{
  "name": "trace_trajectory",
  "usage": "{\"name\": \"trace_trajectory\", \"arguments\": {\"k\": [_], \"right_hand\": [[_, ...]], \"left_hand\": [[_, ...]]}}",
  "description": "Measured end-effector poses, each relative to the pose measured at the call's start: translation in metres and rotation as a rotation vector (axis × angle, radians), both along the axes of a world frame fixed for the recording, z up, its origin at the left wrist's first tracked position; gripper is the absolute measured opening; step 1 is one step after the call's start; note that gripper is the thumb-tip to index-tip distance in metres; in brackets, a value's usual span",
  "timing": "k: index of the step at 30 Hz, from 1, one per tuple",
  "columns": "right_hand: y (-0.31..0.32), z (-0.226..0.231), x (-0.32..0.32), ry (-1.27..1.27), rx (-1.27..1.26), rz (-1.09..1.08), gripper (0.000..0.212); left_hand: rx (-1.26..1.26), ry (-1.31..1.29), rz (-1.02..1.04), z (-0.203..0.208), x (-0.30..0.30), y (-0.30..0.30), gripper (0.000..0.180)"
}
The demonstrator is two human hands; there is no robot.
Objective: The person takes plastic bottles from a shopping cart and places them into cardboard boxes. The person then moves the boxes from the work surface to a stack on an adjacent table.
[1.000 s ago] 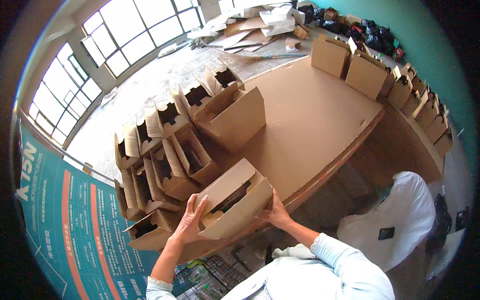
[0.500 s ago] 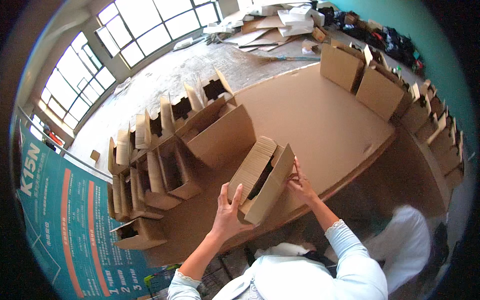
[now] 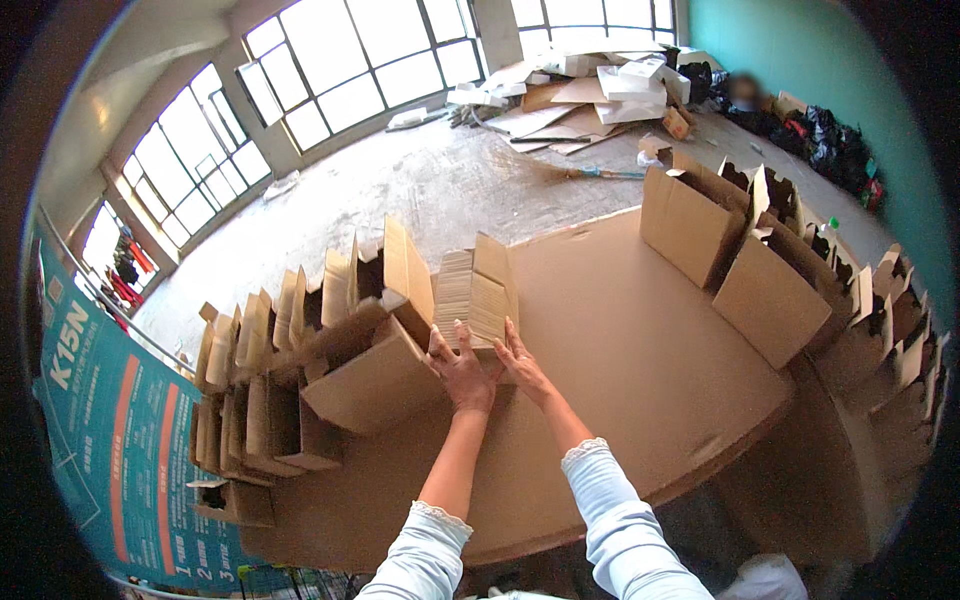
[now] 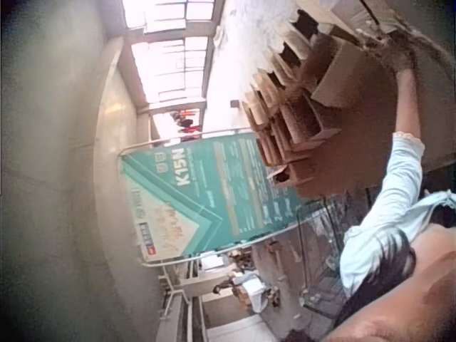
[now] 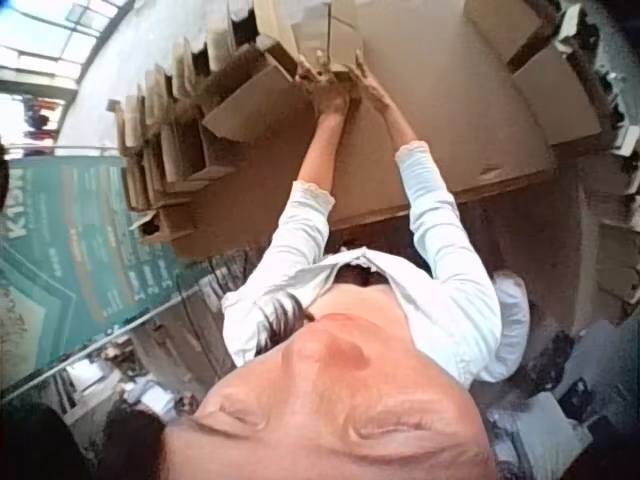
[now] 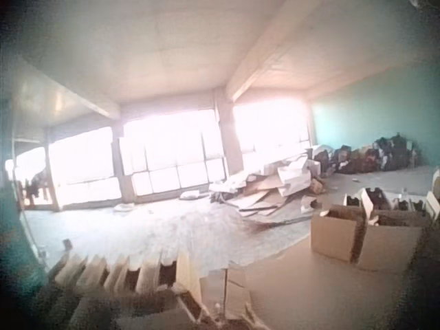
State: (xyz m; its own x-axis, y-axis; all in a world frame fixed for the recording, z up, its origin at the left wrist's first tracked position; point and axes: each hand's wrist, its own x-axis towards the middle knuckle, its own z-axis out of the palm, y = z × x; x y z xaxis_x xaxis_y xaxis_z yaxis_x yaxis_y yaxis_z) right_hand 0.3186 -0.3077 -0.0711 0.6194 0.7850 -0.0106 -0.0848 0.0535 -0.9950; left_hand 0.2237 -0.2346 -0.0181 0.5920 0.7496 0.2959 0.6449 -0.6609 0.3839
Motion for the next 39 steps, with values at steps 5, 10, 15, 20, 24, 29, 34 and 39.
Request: {"name": "trace_trajectory", "arguments": {"k": [5, 10, 15, 20, 24, 29, 34, 39], "right_hand": [[0.067, -0.012, 0.059, -0.056, 0.092, 0.083, 0.09], [0.143, -0.011, 0.066, -0.184, 0.044, 0.132, 0.091], [0.149, -0.004, 0.114, -0.419, 0.045, -0.067, 0.08], [0.123, -0.004, 0.116, -0.555, -0.187, -0.166, 0.065], [0.016, -0.001, 0.227, -1.494, -0.314, -0.969, 0.052], [-0.166, 0.101, 0.325, -1.54, -0.718, -1.234, 0.052], [-0.237, 0.113, 0.328, -1.231, -1.099, -0.877, 0.019], [-0.199, 0.122, 0.245, -1.425, -0.728, -0.619, 0.011]], "left_hand": [[0.021, 0.192, 0.027, 0.012, 0.044, 0.036, 0.081], [0.012, 0.282, -0.092, -0.02, 0.04, 0.086, 0.076], [0.137, 0.391, -0.063, 0.001, 0.081, 0.07, 0.069], [0.414, 0.497, -0.138, -0.021, 0.087, 0.087, 0.078], [0.143, 0.465, -0.117, 0.004, 0.089, 0.075, 0.089], [0.195, 0.477, -0.111, -0.003, 0.072, 0.085, 0.089], [0.129, 0.507, -0.14, 0.0, 0.082, 0.083, 0.091], [-0.057, 0.462, -0.293, 0.012, 0.068, 0.107, 0.08]]}}
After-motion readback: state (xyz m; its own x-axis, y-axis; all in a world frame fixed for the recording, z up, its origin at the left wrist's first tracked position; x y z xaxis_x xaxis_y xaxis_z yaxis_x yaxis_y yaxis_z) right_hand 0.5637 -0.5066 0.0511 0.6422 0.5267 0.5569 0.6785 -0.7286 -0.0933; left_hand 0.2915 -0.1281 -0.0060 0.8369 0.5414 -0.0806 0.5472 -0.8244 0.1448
